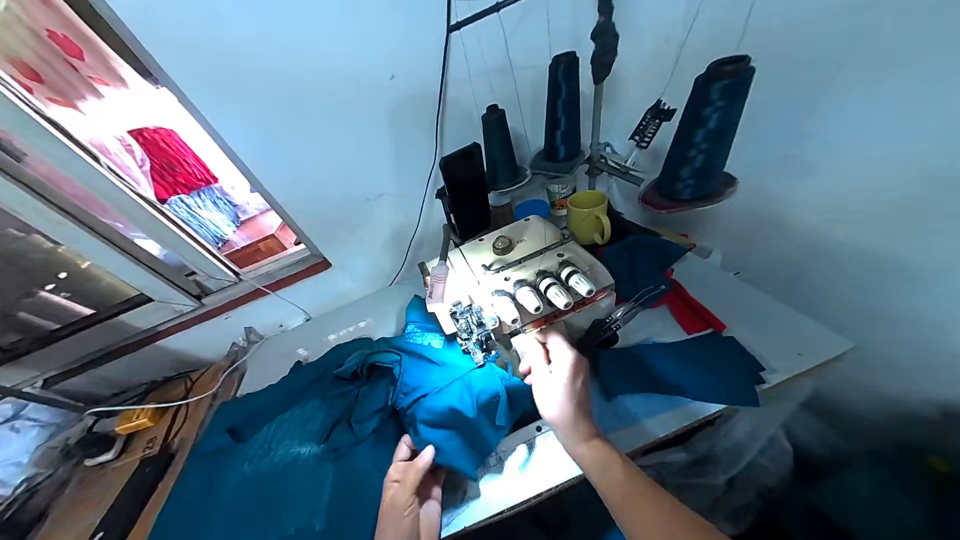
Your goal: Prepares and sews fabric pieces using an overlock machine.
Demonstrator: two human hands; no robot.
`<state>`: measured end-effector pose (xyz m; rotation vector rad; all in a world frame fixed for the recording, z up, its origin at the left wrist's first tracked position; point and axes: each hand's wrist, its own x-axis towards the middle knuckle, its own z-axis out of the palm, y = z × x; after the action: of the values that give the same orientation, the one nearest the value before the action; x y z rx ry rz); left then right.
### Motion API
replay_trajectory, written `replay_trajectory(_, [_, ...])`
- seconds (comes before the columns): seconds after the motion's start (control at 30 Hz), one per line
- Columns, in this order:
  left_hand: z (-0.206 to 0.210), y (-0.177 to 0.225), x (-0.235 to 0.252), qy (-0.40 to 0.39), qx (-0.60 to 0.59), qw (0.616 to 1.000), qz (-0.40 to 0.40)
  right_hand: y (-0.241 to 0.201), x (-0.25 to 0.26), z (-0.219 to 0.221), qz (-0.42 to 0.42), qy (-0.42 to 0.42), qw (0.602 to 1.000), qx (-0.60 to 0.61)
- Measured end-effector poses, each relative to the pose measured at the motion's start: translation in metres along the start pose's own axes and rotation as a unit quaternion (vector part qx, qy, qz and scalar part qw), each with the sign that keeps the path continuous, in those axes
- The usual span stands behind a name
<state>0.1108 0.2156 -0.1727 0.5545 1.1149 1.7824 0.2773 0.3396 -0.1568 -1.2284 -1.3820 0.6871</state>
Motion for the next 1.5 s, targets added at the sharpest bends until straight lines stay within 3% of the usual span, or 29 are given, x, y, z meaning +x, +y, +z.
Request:
replay_trajectory(0.13, [-0.007, 0.008, -0.007, -0.073, -0.077, 0.994, -0.021, 0.024, -0.015, -0.011, 0.017, -0.011, 0.996, 0.089])
replay_trajectory(0.2, [0.0, 0.01, -0.01, -0.103, -0.036, 0.993, -0.035, 0.03, -0.032, -0.01, -0.016, -0.034, 0.993, 0.111])
replay_trajectory(0.3, [0.007, 0.022, -0.016, -0.126, 0.029, 0.991, 0.021, 0.023, -0.05, -0.007, -0.026, -0.083, 0.983, 0.165])
replay_trajectory(0.43, [0.003, 0.032, -0.018, -0.142, 0.057, 0.988, 0.033, 0.011, -0.037, -0.003, 0.058, -0.112, 0.977, 0.171])
replay_trajectory(0.6, [-0.004, 0.04, -0.016, -0.094, 0.059, 0.993, 0.041, 0.016, -0.026, -0.007, 0.188, 0.01, 0.94, 0.283])
replay_trajectory(0.67, [-0.007, 0.042, -0.017, -0.122, 0.033, 0.992, 0.028, 0.011, -0.036, -0.013, 0.272, -0.075, 0.91, 0.305])
replay_trajectory(0.77, [-0.008, 0.041, -0.016, -0.16, 0.003, 0.987, -0.004, 0.001, -0.051, -0.012, 0.398, -0.265, 0.788, 0.387])
replay_trajectory(0.83, [-0.008, 0.04, -0.016, -0.159, 0.013, 0.987, -0.002, 0.0, -0.054, -0.007, 0.413, -0.28, 0.735, 0.459])
replay_trajectory(0.9, [-0.012, 0.038, -0.015, -0.142, 0.052, 0.988, 0.028, 0.0, -0.054, -0.004, 0.354, -0.237, 0.758, 0.493])
replay_trajectory(1.0, [-0.021, 0.031, -0.008, -0.122, 0.115, 0.982, 0.091, 0.007, -0.058, -0.004, 0.175, -0.154, 0.883, 0.408])
replay_trajectory(1.07, [-0.026, 0.025, -0.004, -0.123, 0.117, 0.98, 0.105, 0.013, -0.063, -0.005, 0.065, -0.13, 0.93, 0.338])
replay_trajectory(1.17, [-0.028, 0.019, -0.001, -0.126, 0.114, 0.978, 0.118, 0.021, -0.069, -0.004, -0.005, -0.123, 0.943, 0.311])
replay_trajectory(1.33, [-0.028, 0.016, 0.003, -0.15, 0.105, 0.974, 0.136, 0.02, -0.066, -0.006, 0.049, -0.13, 0.954, 0.267])
replay_trajectory(1.5, [-0.024, 0.013, 0.003, -0.131, 0.109, 0.975, 0.142, 0.023, -0.066, -0.004, 0.048, -0.122, 0.951, 0.28])
